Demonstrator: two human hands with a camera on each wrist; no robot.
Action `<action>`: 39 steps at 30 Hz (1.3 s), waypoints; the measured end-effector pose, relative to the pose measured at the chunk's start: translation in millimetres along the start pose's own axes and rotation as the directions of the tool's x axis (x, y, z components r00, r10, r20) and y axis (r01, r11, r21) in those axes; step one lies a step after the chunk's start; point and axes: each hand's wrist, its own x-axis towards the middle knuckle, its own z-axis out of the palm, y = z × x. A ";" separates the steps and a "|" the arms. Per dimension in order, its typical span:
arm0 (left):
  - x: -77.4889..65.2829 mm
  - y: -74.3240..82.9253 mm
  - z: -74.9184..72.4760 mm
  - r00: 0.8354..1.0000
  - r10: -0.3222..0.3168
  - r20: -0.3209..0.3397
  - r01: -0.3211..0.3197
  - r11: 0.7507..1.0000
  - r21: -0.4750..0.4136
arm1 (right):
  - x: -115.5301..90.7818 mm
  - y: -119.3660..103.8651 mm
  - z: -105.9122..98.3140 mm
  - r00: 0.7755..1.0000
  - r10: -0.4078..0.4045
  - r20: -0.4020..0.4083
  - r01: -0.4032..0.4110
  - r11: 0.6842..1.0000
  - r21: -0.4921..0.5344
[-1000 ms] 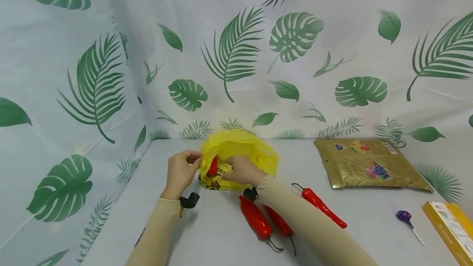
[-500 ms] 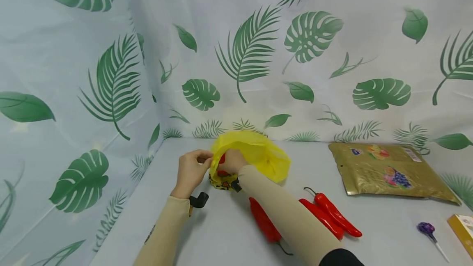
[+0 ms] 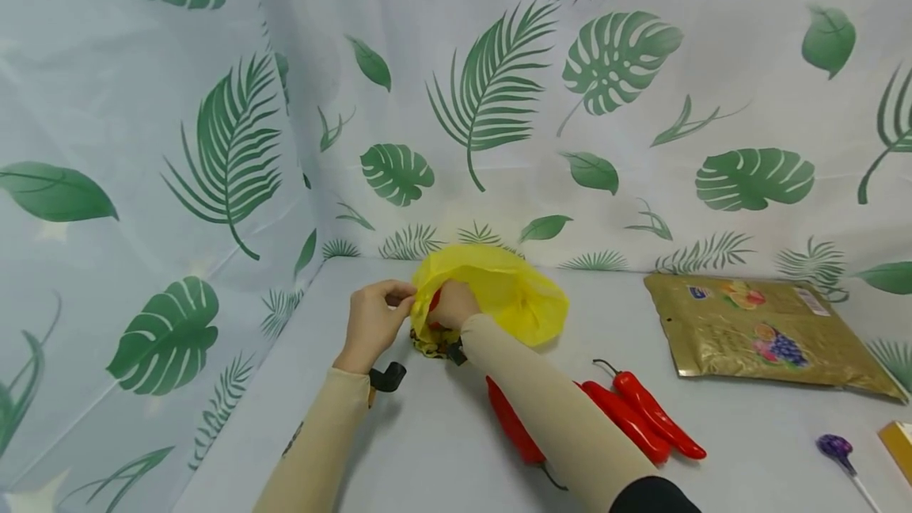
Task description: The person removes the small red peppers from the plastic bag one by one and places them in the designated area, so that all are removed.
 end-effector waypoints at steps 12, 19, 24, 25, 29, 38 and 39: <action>0.3 0.1 1.8 1.000 -0.007 0.009 0.006 1.000 0.020 | -5.7 16.2 -24.8 1.000 0.017 0.009 -0.018 0.992 0.124; 2.2 -0.4 0.6 1.000 0.001 0.004 -0.002 1.000 0.013 | -29.3 13.7 -40.1 0.990 0.042 0.135 -0.071 0.973 0.219; 2.0 -0.1 0.8 1.000 -0.006 0.014 0.006 1.000 0.008 | -54.8 11.3 -47.6 0.987 -0.008 0.161 -0.029 0.975 0.222; 2.2 0.7 0.8 1.000 -0.006 0.016 0.006 1.000 0.008 | -60.4 11.5 -49.3 0.986 -0.021 0.165 -0.016 0.976 0.217; 1.9 2.7 0.7 1.000 -0.014 0.017 0.014 1.000 0.009 | -83.9 13.9 -52.3 0.980 -0.051 0.192 0.017 0.985 0.172; -2.1 3.4 -1.7 0.999 -0.028 0.017 0.028 1.000 0.014 | -141.1 19.1 -49.0 0.970 -0.112 0.215 0.103 0.993 0.052; -2.4 3.9 -1.7 0.999 -0.029 0.019 0.029 0.999 0.014 | -147.9 20.1 -48.5 0.968 -0.140 0.210 0.133 0.990 0.043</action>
